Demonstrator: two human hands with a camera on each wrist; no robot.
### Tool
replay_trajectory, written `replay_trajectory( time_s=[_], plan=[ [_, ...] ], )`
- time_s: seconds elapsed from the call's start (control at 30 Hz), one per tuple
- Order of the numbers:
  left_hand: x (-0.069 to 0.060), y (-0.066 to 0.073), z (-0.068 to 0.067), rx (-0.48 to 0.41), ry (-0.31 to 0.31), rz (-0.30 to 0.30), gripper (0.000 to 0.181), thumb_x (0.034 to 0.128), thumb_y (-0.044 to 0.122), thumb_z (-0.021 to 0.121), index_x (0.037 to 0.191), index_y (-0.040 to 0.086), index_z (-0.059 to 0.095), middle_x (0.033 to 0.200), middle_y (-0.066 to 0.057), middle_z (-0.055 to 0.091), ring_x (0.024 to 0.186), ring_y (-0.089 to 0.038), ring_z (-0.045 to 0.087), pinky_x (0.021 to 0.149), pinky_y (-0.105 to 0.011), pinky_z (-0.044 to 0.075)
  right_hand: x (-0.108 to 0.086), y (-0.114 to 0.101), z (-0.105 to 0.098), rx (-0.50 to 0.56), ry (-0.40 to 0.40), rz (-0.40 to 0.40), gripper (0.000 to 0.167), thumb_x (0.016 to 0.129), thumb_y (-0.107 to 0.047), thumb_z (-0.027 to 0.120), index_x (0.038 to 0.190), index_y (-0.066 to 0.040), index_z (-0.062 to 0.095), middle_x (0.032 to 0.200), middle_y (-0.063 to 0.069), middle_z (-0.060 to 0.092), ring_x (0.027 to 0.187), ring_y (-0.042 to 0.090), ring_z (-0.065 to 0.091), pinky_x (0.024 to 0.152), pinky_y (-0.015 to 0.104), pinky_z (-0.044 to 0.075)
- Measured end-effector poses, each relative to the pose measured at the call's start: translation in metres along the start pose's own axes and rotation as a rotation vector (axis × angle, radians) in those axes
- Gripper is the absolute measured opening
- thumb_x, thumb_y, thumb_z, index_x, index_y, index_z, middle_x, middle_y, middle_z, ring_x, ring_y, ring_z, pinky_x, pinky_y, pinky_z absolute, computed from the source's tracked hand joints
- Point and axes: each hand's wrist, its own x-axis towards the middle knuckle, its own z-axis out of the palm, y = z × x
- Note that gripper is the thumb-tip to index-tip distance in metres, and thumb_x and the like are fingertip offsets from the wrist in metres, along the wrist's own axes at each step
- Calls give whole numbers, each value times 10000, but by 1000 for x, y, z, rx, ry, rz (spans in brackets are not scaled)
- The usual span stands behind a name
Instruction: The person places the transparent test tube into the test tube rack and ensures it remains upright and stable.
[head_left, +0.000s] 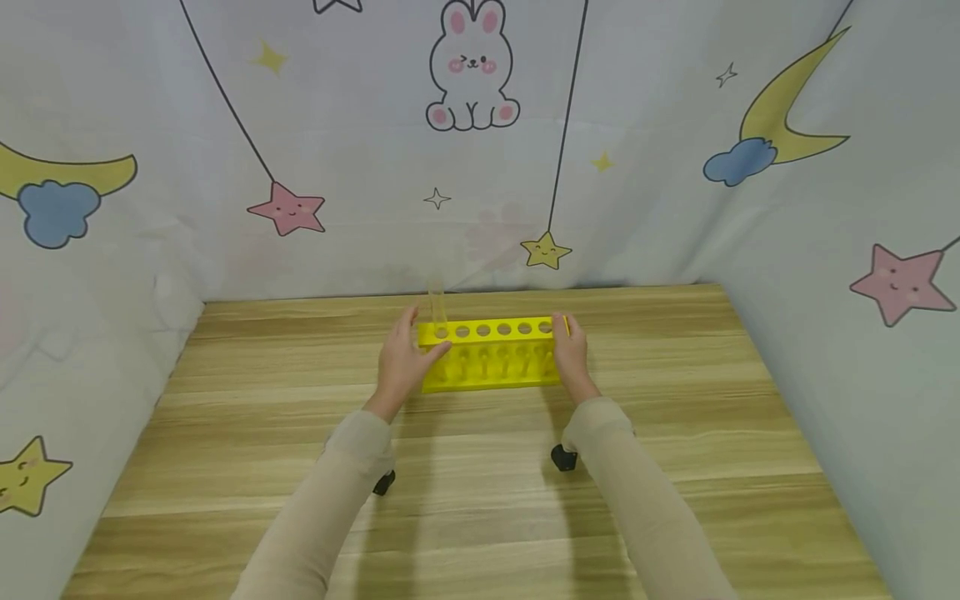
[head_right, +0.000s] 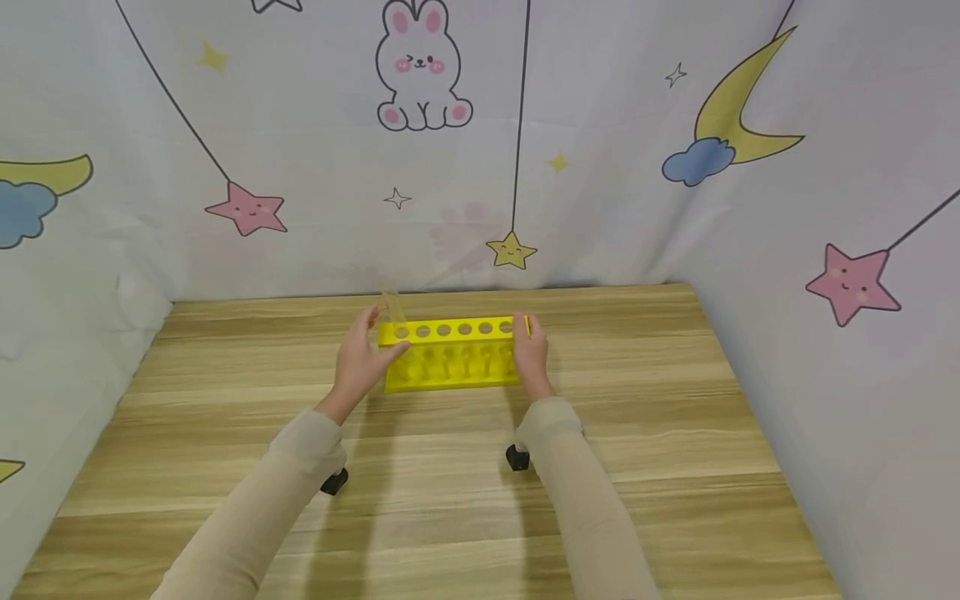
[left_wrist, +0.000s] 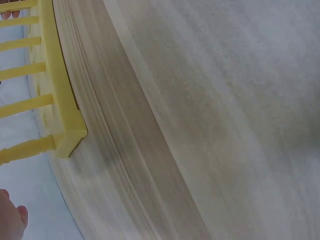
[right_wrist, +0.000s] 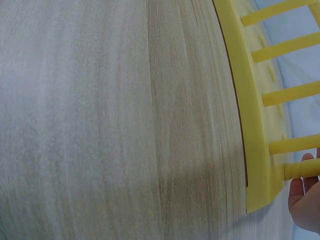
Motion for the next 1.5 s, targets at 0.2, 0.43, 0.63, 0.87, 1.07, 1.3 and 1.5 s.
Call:
replay_trajectory(
  time_s=[0.2,0.43,0.63,0.87,1.07,1.3,1.5],
  plan=[
    [-3,-6,-2,-5,-34,-25,812,750,466,637,1375,107,262,1406,-85,334,1279,-270,331,1040,-440,297,-1,0,1,-11,25,-29,339,937,-353,367,988,-50,511,839,42,430,761,149,374,711,264,348],
    [-8,-13,-5,16,-71,-70,810,775,475,604,1407,173,198,1451,-44,259,1306,-280,285,1051,-462,269,-1,0,0,-18,22,-30,349,934,-391,359,934,-77,510,693,4,331,559,88,284,579,232,313],
    [-11,-20,-5,16,-77,-100,808,784,508,572,1410,171,190,1455,-74,243,1312,-300,263,1055,-480,249,-1,1,1,-6,18,-37,382,925,-417,365,938,-66,513,697,5,323,563,81,287,589,240,312],
    [-14,-28,-8,5,-42,-95,794,793,470,583,1412,163,191,1439,-100,274,1300,-309,285,1057,-475,248,-2,-2,0,-29,22,-29,321,939,-363,362,895,-70,487,676,11,299,565,101,279,574,239,300],
    [-17,-35,-13,8,-39,-137,786,797,472,577,1413,178,188,1431,-98,293,1278,-333,310,1031,-512,268,-2,-2,0,-26,27,-23,303,938,-345,373,890,-69,489,672,18,310,562,111,284,575,253,306],
    [-21,-44,-18,12,-26,-124,783,805,473,565,1412,150,189,1424,-107,305,1281,-326,309,1039,-502,259,-2,-3,-1,-47,15,-11,342,934,-373,369,981,-69,519,734,16,356,627,126,323,626,256,323],
    [-24,-48,-23,30,-22,-111,772,819,465,551,1412,134,184,1404,-132,334,1265,-330,330,1031,-499,274,-2,-4,-3,-61,-14,-3,336,941,-345,362,1039,-66,520,770,21,412,647,127,359,632,243,349]
  ],
)
